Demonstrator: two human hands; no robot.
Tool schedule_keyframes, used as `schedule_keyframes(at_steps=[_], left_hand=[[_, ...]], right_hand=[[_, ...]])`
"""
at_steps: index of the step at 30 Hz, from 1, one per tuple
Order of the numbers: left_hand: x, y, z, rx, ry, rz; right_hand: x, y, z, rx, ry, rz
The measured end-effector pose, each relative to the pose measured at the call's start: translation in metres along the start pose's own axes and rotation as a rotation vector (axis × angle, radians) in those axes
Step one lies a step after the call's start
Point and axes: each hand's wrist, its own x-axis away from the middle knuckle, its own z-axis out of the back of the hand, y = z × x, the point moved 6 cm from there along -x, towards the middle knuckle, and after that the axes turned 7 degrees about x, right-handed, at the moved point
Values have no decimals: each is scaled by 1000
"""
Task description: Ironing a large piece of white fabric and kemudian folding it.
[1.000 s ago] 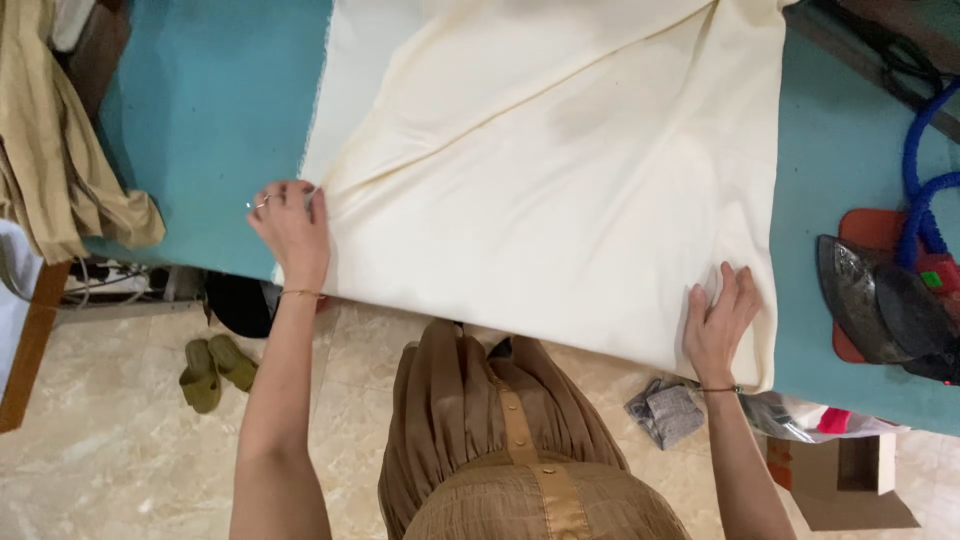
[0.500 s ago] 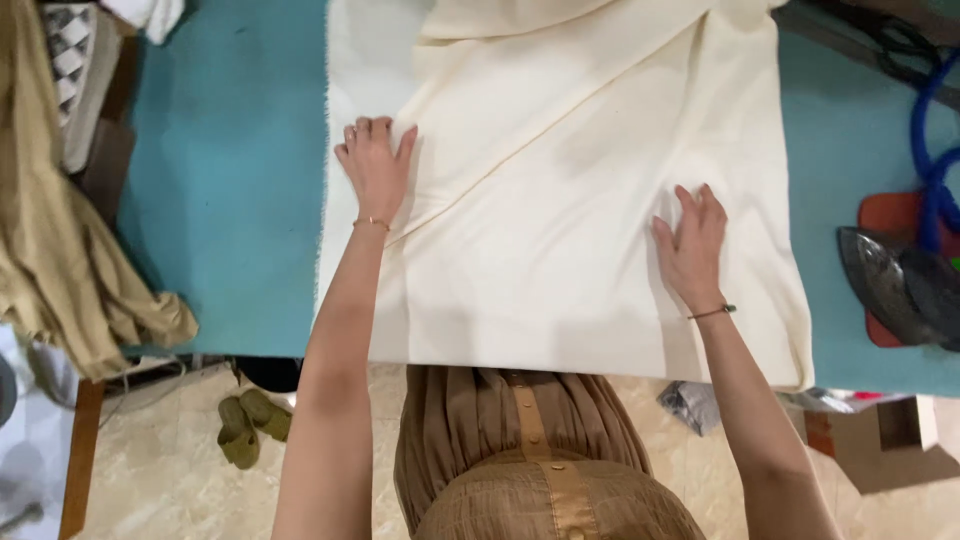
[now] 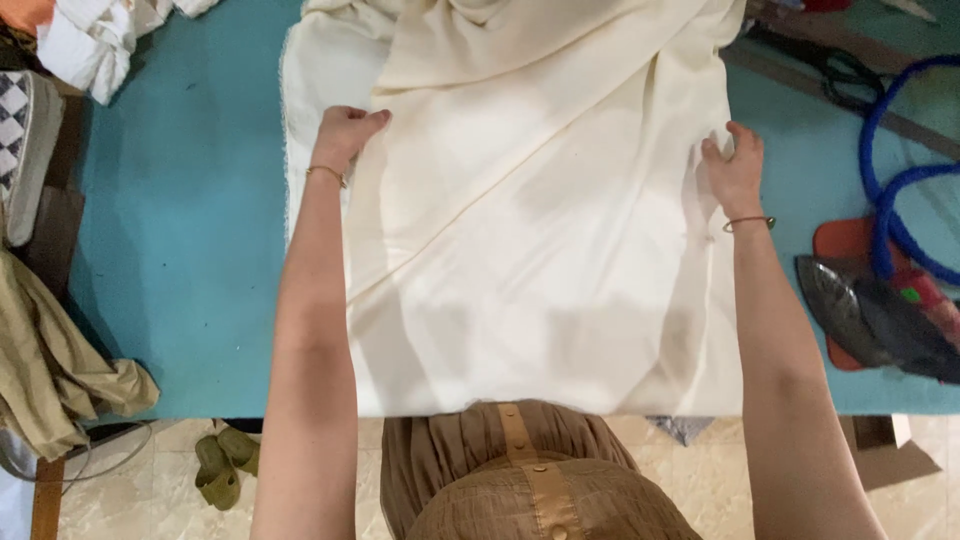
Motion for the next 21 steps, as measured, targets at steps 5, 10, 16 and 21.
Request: schedule_keyframes(at_steps=[5, 10, 16, 21], left_hand=[[-5, 22, -5, -208, 162, -67], [-50, 13, 33, -379, 391, -236], [-43, 13, 103, -555, 696, -457], [-46, 9, 110, -553, 649, -550]], right_hand=[[-83, 86, -42, -415, 113, -339], [-119, 61, -49, -668, -34, -529], [-65, -110, 26, -793, -376, -263], [-38, -143, 4, -751, -787, -97]])
